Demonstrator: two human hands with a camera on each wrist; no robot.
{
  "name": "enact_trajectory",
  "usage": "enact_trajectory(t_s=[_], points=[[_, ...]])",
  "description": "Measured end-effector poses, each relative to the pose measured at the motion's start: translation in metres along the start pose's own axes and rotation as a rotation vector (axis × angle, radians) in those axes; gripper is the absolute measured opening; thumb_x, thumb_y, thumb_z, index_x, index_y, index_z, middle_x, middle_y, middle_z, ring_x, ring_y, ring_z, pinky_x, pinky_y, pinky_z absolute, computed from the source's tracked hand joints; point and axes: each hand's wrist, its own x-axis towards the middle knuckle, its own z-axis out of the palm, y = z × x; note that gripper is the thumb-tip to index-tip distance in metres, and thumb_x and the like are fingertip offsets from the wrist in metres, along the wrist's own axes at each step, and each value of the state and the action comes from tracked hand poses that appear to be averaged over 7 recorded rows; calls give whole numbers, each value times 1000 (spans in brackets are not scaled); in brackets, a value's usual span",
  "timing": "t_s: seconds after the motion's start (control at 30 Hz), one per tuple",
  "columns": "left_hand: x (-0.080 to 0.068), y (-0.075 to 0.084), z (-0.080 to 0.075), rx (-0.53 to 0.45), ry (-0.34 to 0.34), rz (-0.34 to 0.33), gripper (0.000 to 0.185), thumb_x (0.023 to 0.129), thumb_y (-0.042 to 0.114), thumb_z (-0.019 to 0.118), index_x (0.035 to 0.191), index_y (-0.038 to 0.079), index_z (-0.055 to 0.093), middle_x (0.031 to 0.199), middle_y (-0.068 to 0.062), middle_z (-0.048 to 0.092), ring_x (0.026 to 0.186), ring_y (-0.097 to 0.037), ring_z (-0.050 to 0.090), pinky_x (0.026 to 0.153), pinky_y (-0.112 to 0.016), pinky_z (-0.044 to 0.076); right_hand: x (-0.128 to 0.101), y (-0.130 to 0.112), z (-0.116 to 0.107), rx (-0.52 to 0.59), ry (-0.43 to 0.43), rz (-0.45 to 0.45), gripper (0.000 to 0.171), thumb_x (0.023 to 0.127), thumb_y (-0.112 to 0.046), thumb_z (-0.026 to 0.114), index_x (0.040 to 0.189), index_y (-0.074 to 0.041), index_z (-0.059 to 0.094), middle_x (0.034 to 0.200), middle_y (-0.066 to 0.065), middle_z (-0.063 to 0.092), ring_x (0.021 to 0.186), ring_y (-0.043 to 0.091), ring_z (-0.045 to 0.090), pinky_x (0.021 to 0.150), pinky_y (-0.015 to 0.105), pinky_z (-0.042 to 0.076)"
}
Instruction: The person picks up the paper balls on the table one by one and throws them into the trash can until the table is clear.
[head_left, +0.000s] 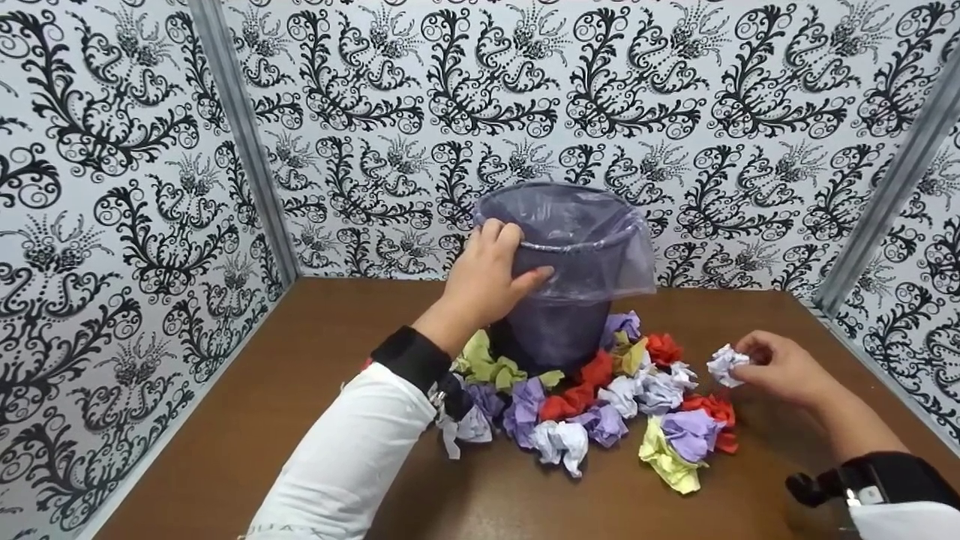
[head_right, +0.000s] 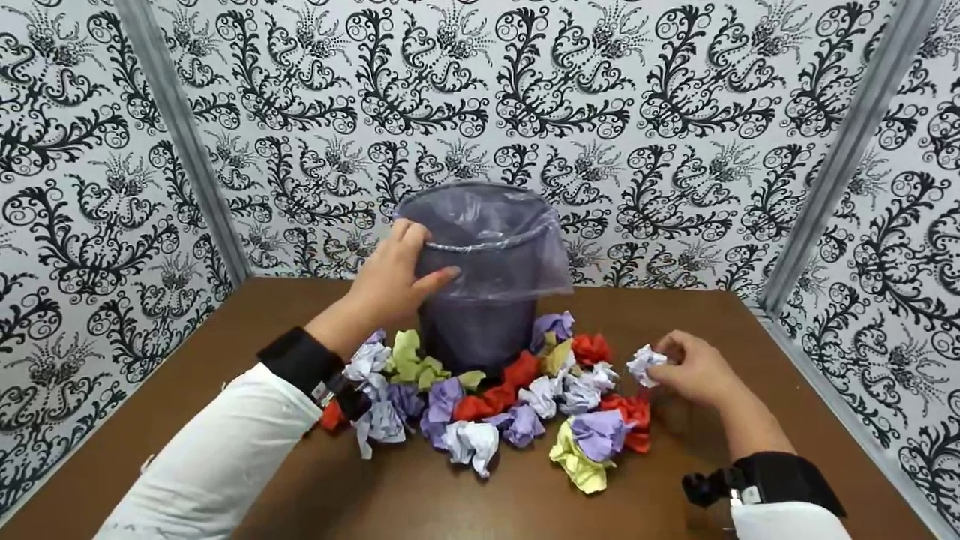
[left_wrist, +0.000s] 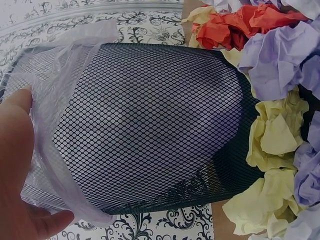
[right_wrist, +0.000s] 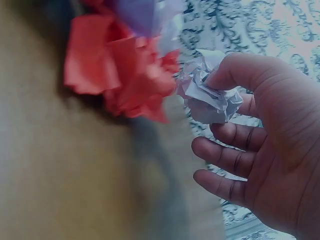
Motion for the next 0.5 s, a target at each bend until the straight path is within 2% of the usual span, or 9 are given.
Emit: enact_trajectory(t_s=[0.23, 0.37, 0.5], points=[[2, -1, -2, 5, 27, 25, 62, 83, 75, 49, 109, 20, 44, 110, 1, 39, 103, -19, 44, 84, -38, 49, 8, -28, -42, 29, 26, 3, 35, 87, -18, 72, 112, -2, 54, 92, 14, 57, 75, 16, 54, 61, 29, 52], [2, -1, -1, 8, 29, 21, 62, 82, 76, 48, 110, 21, 44, 111, 2, 40, 103, -17, 44, 83, -37, 49, 17, -56, -64, 35, 75, -50, 33, 87, -15, 72, 111, -2, 55, 92, 13, 59, 75, 16, 57, 63, 28, 53], [0, -2, 2, 8, 28, 22, 62, 82, 76, 49, 110, 21, 45, 111, 2, 40, 102, -17, 44, 82, -36, 49, 26, -90, -82, 13, 112, -33, 35, 86, -18, 74, 112, -4, 56, 94, 11, 61, 78, 16, 59, 66, 27, 53]])
